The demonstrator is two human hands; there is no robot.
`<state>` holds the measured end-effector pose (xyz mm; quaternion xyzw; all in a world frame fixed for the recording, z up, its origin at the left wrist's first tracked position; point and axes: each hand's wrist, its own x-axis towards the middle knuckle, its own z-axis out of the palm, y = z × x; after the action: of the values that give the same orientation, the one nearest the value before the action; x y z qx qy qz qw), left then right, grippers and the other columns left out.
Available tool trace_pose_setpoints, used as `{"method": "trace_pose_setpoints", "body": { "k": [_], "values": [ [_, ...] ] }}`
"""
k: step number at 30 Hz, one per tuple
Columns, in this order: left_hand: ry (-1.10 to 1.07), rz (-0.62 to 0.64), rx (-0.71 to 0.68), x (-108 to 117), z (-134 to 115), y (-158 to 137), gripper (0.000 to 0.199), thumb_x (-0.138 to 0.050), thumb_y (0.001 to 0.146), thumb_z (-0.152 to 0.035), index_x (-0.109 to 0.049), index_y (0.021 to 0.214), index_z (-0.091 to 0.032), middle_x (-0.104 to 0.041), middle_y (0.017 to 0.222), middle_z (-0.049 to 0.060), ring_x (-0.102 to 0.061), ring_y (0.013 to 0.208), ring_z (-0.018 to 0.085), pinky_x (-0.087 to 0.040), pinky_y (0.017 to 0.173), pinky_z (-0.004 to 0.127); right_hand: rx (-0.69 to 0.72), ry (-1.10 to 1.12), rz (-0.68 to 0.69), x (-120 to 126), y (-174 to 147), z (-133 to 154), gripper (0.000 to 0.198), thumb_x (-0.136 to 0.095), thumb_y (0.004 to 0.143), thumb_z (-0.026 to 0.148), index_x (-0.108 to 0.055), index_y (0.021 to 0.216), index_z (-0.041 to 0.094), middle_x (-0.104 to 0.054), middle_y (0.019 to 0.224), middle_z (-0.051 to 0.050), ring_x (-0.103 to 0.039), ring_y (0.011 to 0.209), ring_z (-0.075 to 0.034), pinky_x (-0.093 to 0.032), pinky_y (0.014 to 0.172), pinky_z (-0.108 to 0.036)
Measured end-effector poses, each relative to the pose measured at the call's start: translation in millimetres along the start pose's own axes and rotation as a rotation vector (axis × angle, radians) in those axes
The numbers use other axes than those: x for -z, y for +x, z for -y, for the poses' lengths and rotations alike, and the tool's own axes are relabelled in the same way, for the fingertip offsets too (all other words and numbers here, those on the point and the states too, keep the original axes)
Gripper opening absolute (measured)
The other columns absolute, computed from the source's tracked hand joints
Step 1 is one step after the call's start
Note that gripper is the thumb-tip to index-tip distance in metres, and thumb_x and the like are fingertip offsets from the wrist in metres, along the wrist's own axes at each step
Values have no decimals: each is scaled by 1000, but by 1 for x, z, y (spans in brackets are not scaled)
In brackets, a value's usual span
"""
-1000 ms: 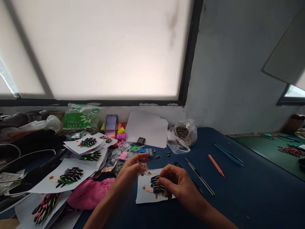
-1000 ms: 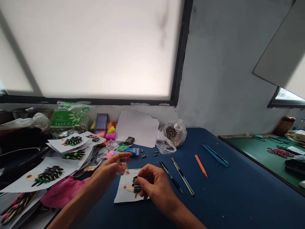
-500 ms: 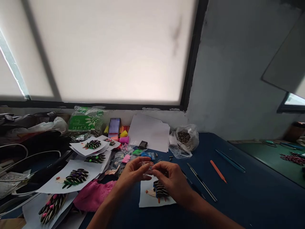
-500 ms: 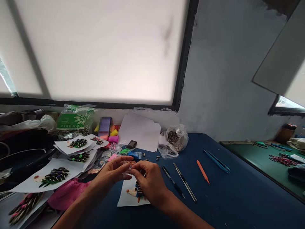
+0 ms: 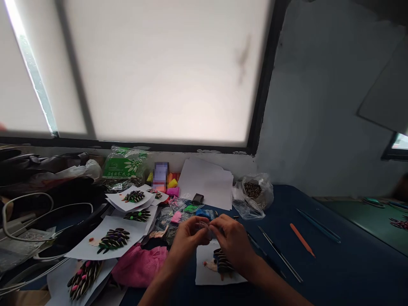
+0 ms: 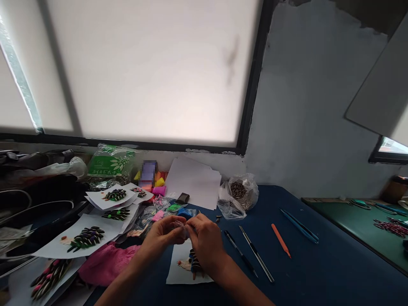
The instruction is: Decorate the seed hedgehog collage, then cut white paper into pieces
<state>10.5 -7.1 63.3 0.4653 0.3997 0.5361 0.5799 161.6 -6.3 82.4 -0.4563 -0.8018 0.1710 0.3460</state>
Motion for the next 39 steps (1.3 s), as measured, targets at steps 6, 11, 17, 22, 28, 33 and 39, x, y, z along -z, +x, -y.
{"method": "trace_pose_setpoints", "body": {
  "k": [6,11,17,22,28,33,39],
  "values": [
    [3,-126,-65,-1,9,4,39,-82,53,-34,-63,81,-15,-64,63,0,-61,59,16,-47,56,27,-23,62,73,1,0,-1,22,-56,88,35,-73,93,21,-66,88,-7,-59,69,-18,-42,63,-29],
    [-1,-173,-90,-1,11,4,23,-80,56,-30,-66,64,-14,-63,60,1,-57,59,15,-43,58,26,-56,58,26,-5,9,1,21,-56,84,31,-70,74,20,-65,71,-5,-53,58,-16,-37,53,-28],
    [-149,-162,-32,11,7,10,18,-77,52,-23,-67,63,-14,-64,62,1,-55,61,13,-41,63,26,-143,320,-17,-15,23,13,14,-59,79,31,-63,74,19,-59,63,-1,-51,57,-14,-37,51,-24],
    [-271,-152,33,23,3,14,23,-72,46,-17,-62,67,-16,-64,63,-1,-55,59,11,-40,59,24,-215,509,11,-16,34,10,15,-63,72,31,-59,71,16,-59,68,0,-54,65,-14,-44,62,-26],
    [-297,-122,84,29,-1,13,24,-79,50,-17,-63,68,-15,-67,65,2,-63,64,14,-48,66,26,-289,623,34,-23,42,4,9,-59,67,23,-57,72,16,-54,65,3,-47,58,-10,-38,53,-23],
    [-300,-131,95,36,-1,12,34,-83,50,-16,-67,81,-15,-68,70,2,-65,63,14,-52,67,29,-348,752,274,-25,47,0,15,-61,66,26,-55,77,17,-49,59,6,-39,48,-7,-34,46,-20],
    [-144,-192,21,35,19,18,48,-86,54,-38,-72,93,-13,-71,84,8,-67,70,19,-54,63,29,-259,473,322,-37,59,-15,23,-59,76,38,-61,80,16,-54,61,3,-43,49,-8,-36,48,-21]
  ]
}}
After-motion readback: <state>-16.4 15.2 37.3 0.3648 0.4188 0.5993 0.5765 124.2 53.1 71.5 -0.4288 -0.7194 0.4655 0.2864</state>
